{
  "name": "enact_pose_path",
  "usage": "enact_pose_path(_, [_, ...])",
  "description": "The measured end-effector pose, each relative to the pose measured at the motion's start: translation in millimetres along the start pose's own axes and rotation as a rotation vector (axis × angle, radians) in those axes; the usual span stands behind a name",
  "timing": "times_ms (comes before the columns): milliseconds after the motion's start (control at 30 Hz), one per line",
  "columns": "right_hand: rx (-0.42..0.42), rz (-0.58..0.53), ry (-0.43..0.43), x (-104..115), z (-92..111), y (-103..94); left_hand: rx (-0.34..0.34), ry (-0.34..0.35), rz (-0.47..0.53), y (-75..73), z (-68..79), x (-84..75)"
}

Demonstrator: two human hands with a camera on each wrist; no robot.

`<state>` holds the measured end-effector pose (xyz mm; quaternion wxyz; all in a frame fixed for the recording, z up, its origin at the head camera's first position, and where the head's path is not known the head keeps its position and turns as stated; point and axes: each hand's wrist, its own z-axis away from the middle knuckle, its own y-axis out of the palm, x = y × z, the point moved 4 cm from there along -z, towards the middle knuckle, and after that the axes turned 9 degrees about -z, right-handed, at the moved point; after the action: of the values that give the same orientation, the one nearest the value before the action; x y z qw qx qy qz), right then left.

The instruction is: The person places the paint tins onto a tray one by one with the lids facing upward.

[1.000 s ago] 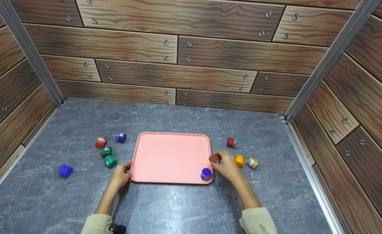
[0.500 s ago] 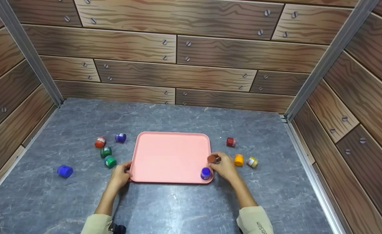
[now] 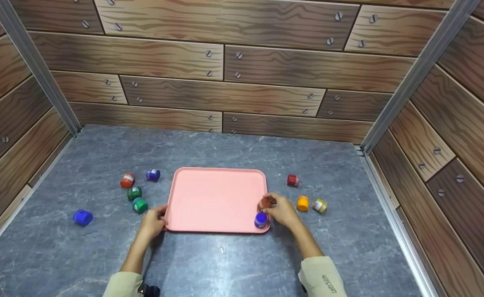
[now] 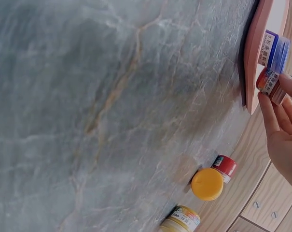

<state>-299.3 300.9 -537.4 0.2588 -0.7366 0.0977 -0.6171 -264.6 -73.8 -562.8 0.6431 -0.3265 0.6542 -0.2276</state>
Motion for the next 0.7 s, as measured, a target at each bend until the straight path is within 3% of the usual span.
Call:
enact_pose_path(267, [0.044,0.053,0.018,0.7,-6.3,3.3,0.0,-0.006,0.016,0.6,0.2,0.7])
enact_pose_path(700, [0.111,0.111,-0.084,1.8,-8.9,7.3,0.01,0.003,0.007,0.1,0.0,0.7])
